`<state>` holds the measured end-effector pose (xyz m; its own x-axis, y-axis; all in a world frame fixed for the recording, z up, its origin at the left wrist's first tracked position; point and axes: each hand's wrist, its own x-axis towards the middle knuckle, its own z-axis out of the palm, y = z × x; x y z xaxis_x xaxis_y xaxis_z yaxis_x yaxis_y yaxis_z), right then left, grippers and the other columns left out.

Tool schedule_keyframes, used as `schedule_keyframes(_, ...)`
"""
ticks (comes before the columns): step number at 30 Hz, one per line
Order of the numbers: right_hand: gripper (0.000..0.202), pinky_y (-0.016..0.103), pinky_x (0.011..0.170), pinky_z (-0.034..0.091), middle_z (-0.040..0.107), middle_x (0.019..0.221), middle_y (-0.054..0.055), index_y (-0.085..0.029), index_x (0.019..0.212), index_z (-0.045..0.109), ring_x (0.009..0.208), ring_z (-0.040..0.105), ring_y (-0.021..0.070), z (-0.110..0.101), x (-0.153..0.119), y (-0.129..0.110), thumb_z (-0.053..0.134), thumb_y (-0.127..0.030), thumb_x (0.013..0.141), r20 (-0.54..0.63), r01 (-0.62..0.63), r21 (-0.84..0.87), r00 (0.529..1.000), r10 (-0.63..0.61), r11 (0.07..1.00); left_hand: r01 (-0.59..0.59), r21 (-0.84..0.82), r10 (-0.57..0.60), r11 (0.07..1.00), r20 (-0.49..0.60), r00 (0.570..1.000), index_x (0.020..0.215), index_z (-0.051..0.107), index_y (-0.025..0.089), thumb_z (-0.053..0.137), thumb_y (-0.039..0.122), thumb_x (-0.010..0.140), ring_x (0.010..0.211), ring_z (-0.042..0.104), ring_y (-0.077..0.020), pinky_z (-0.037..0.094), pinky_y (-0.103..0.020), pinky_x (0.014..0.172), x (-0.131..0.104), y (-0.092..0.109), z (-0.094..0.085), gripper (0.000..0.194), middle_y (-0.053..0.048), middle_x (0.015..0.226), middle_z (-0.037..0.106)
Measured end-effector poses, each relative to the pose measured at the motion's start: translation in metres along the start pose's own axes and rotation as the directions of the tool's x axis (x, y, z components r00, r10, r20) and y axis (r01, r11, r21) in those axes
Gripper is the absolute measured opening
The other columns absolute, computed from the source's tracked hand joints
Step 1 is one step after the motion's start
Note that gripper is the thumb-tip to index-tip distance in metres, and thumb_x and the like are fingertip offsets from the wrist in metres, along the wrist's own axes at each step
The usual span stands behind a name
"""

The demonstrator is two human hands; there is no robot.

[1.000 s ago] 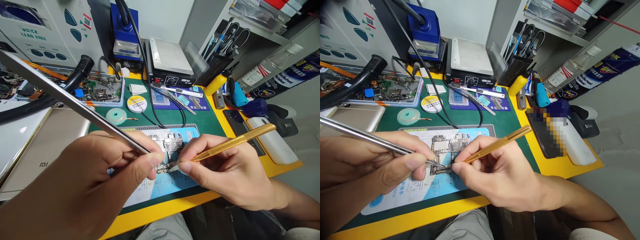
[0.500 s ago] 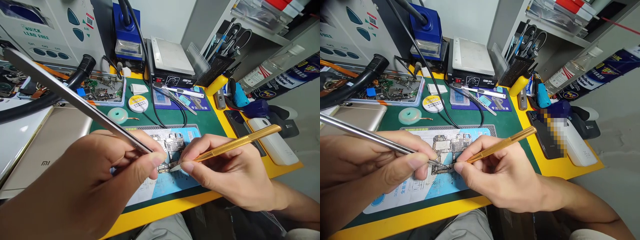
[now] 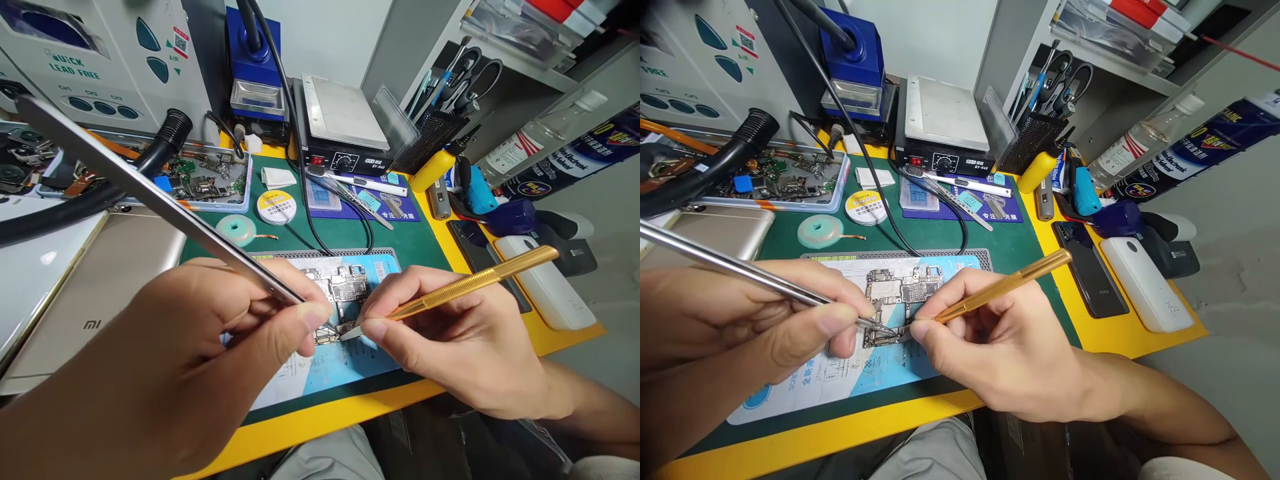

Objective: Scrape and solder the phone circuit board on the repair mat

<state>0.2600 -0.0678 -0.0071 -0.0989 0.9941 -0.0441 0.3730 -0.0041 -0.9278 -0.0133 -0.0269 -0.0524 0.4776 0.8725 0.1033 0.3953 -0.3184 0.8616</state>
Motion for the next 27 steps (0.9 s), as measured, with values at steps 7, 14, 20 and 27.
schedule_keyframes(7,0.016,0.018,0.042,0.057,0.085,0.067,0.007,-0.019,0.081,0.093,0.046,0.067,0.0137,0.001,-0.003,0.002,0.105,-0.02,0.092,-0.014,0.047,-0.031,0.999,-0.047,0.998,-0.058,-0.011,0.058,0.998,0.019,0.998,0.081,0.086,0.036,0.074,0.053,0.121,0.069,0.082,-0.0138,0.06,-0.017,0.058,-0.002,0.006,-0.009,0.046,0.012,0.073,0.084)
schedule_keyframes(14,0.016,0.019,0.042,0.058,0.087,0.068,0.008,-0.02,0.079,0.095,0.046,0.069,0.0142,0.004,-0.002,0.003,0.104,-0.019,0.092,-0.035,0.113,-0.061,0.993,-0.115,0.992,-0.178,0.084,0.18,0.98,-0.023,0.983,0.081,0.087,0.038,0.066,0.047,0.129,0.036,0.042,-0.003,0.054,-0.01,0.053,-0.001,0.008,-0.01,0.052,0.021,0.054,0.065)
schedule_keyframes(20,0.017,0.022,0.047,0.063,0.089,0.07,0.011,-0.021,0.079,0.095,0.053,0.077,0.019,0.004,-0.003,0.004,0.106,-0.02,0.092,-0.034,0.121,-0.083,0.992,-0.124,0.989,-0.169,0.035,0.17,0.985,-0.013,0.985,0.079,0.085,0.038,0.067,0.044,0.128,0.038,0.046,-0.0023,0.056,-0.008,0.056,-0.003,0.01,-0.011,0.053,0.023,0.066,0.077)
schedule_keyframes(27,0.017,0.023,0.05,0.065,0.09,0.071,0.011,-0.022,0.079,0.095,0.055,0.08,0.0202,0.002,-0.006,0.003,0.104,-0.017,0.092,-0.035,0.133,-0.098,0.99,-0.137,0.986,-0.006,-0.01,0.006,1.0,0.009,1.0,0.079,0.084,0.032,0.074,0.062,0.12,0.055,0.066,-0.0137,0.059,-0.022,0.055,-0.002,0.01,-0.008,0.051,0.008,0.072,0.082)
